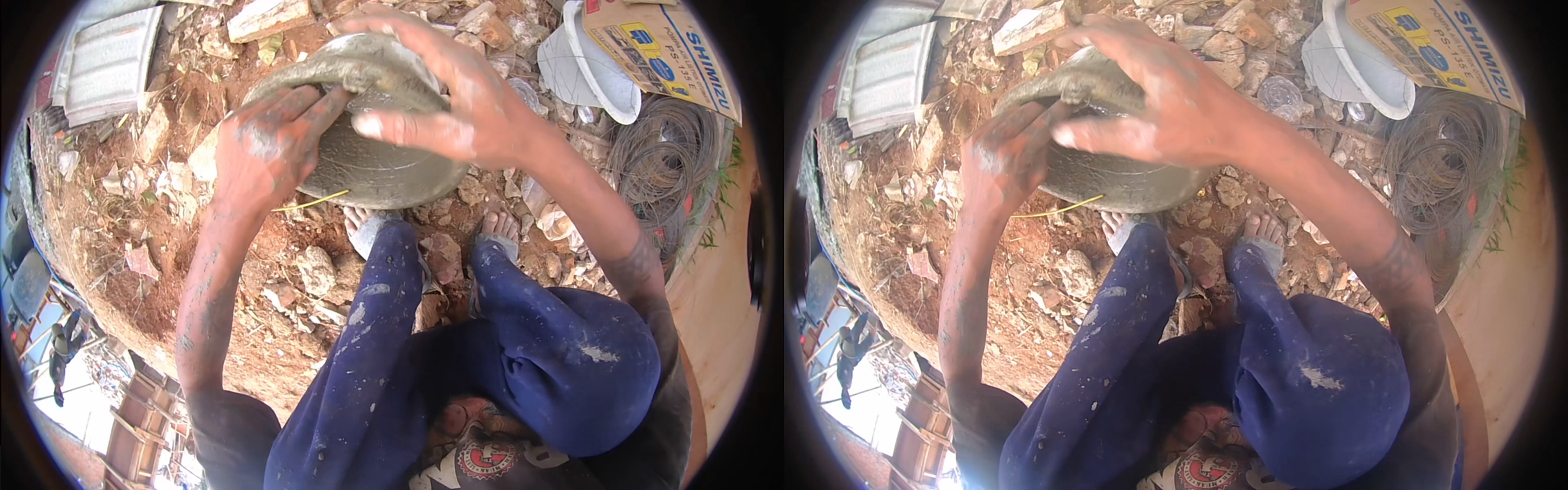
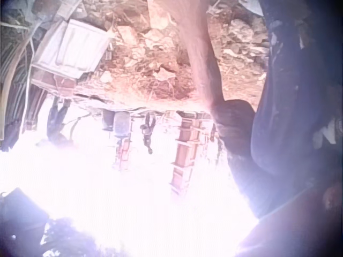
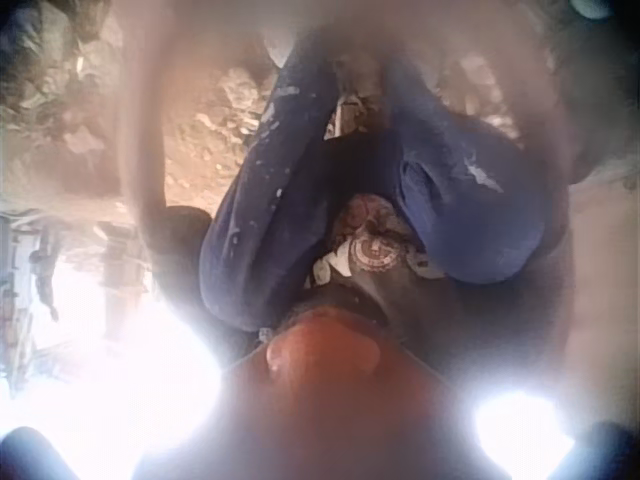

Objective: The person sits on the ground and cleans the inside of a bucket using a small stone and a yellow cable. They rub the stone against the bucket's interior and then use the cable to scrub the surface.

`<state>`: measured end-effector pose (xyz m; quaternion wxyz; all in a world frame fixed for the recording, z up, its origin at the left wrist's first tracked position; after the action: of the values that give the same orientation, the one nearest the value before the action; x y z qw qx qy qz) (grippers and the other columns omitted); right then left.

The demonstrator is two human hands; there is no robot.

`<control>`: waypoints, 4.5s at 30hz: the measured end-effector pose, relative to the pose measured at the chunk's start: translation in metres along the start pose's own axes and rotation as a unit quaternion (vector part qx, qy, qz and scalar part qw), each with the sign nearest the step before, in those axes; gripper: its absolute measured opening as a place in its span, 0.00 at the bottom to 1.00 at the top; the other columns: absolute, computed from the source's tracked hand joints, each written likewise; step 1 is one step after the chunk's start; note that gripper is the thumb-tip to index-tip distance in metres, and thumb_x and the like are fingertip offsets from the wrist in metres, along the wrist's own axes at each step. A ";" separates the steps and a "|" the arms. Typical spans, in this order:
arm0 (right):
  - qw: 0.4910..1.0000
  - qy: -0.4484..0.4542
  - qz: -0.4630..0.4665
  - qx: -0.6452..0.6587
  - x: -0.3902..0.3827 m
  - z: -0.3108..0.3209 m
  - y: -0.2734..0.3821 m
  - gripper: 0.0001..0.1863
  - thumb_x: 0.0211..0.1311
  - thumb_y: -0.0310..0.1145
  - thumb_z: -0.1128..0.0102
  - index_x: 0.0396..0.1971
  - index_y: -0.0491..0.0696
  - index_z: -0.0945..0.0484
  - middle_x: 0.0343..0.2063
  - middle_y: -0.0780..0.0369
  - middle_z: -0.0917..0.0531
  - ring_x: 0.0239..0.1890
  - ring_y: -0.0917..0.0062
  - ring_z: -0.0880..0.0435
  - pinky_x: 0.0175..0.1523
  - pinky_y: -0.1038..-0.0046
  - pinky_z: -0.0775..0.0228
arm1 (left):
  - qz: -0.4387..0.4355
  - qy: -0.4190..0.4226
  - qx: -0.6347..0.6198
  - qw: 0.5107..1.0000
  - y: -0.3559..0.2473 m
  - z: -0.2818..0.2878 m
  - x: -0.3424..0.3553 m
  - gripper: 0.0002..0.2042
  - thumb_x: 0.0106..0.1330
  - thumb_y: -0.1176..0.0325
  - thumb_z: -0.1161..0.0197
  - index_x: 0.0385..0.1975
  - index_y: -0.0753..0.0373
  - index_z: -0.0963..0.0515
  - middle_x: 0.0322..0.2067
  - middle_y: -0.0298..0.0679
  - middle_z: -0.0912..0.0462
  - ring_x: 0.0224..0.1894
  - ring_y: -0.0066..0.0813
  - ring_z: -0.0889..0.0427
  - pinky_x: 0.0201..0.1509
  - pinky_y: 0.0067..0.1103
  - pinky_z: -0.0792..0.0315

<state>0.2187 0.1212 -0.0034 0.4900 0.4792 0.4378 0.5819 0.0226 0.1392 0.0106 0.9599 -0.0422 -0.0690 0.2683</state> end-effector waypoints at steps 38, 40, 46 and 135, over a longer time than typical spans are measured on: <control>0.799 0.477 -0.199 -0.308 0.040 0.021 -0.107 0.30 0.50 0.41 0.32 0.53 0.41 0.20 0.47 0.48 0.14 0.49 0.60 0.15 0.53 0.62 0.25 | 0.263 0.148 -0.213 0.929 0.024 -0.094 0.056 0.31 0.51 0.43 0.23 0.53 0.54 0.16 0.47 0.50 0.14 0.50 0.48 0.15 0.55 0.37 0.23; 0.785 0.466 -0.214 -0.348 0.039 0.023 -0.106 0.31 0.49 0.41 0.32 0.54 0.41 0.20 0.47 0.48 0.14 0.50 0.60 0.16 0.54 0.61 0.25 | 0.267 0.145 -0.205 0.930 0.022 -0.093 0.057 0.31 0.52 0.43 0.24 0.53 0.54 0.15 0.45 0.50 0.13 0.50 0.50 0.15 0.55 0.38 0.23; 0.762 0.471 -0.207 -0.393 0.040 0.017 -0.109 0.32 0.49 0.42 0.33 0.56 0.45 0.20 0.51 0.46 0.16 0.54 0.58 0.17 0.58 0.61 0.26 | 0.216 0.104 -0.123 0.963 0.024 -0.102 0.054 0.26 0.54 0.46 0.26 0.49 0.54 0.15 0.38 0.51 0.12 0.44 0.51 0.14 0.51 0.39 0.21; 0.650 -0.246 -0.634 -0.338 -0.571 0.076 -0.063 0.50 0.53 0.47 0.28 0.69 0.37 0.45 0.63 0.39 0.32 0.65 0.42 0.33 0.67 0.52 0.36 | -0.009 0.162 -0.147 0.976 -0.020 0.018 0.036 0.23 0.49 0.67 0.27 0.47 0.64 0.22 0.29 0.45 0.16 0.34 0.47 0.18 0.50 0.40 0.29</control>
<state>0.3377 -0.4321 -0.1262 0.9573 0.0112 0.2718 0.0979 0.0604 0.1419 0.0349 0.9442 -0.2248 0.0482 0.2360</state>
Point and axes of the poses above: each hand's wrist, its own x-axis towards the middle knuckle, its own z-axis out of the back of the hand, y = z × x, the point moved 4 cm from there along x, towards the middle knuckle
